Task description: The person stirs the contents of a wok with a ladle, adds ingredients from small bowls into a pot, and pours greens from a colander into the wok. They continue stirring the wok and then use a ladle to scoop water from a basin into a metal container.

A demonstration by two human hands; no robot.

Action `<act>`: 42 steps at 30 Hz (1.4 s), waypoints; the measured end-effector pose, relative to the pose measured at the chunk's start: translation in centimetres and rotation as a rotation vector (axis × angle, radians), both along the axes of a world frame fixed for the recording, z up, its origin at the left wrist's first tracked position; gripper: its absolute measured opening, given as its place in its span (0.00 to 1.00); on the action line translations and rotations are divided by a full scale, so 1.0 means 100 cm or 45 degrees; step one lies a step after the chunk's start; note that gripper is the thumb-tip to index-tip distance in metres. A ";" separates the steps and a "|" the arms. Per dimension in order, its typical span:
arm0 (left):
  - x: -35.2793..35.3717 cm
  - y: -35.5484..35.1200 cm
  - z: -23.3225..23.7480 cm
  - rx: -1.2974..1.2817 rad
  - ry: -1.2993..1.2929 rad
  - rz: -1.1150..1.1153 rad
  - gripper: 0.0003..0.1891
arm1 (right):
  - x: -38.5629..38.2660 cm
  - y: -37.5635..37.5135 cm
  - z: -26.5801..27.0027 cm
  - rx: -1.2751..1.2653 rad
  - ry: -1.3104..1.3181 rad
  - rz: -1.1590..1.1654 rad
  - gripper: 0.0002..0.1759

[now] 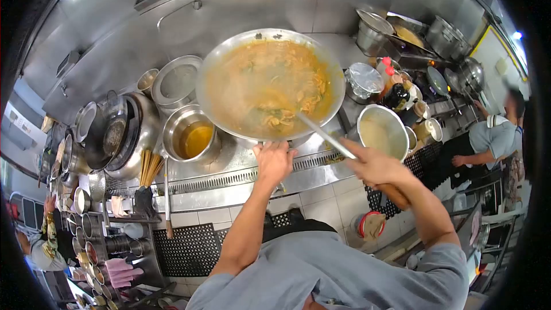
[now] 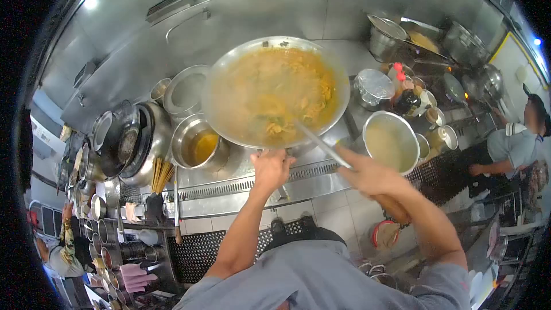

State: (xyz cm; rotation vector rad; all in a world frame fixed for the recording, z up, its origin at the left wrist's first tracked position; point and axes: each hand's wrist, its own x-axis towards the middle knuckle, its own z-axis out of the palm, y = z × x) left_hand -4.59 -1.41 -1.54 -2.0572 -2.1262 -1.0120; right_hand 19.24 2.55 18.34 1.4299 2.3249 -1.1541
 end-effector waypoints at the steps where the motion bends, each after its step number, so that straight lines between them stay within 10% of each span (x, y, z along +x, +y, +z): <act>1: -0.001 0.003 0.000 -0.052 -0.002 0.000 0.14 | -0.008 0.010 -0.043 0.069 0.048 0.054 0.37; 3: -0.005 0.005 -0.002 -0.169 -0.015 0.005 0.14 | -0.026 0.033 -0.121 0.263 0.111 0.144 0.36; 12: -0.008 0.001 0.006 -0.206 -0.025 0.019 0.13 | 0.090 0.010 -0.012 0.261 0.059 0.272 0.37; 17: -0.004 -0.005 0.002 -0.120 0.009 0.029 0.12 | 0.047 0.045 -0.060 0.217 -0.236 0.225 0.35; 25: 0.012 0.004 0.013 -0.152 0.007 0.090 0.11 | 0.114 0.097 0.045 0.786 -0.802 0.546 0.41; 28: 0.022 0.001 0.008 -0.111 0.012 0.077 0.11 | 0.113 0.153 -0.042 0.882 -0.517 0.481 0.39; 33: 0.019 0.002 0.020 -0.220 0.022 0.116 0.11 | 0.121 0.163 0.033 1.123 -0.648 0.493 0.37; 37: 0.026 0.001 0.025 -0.201 -0.008 0.095 0.12 | 0.114 0.193 -0.035 0.889 -0.598 0.409 0.39; 42: 0.024 0.002 0.029 -0.118 -0.023 0.087 0.13 | 0.081 0.192 -0.114 0.739 0.258 -0.046 0.40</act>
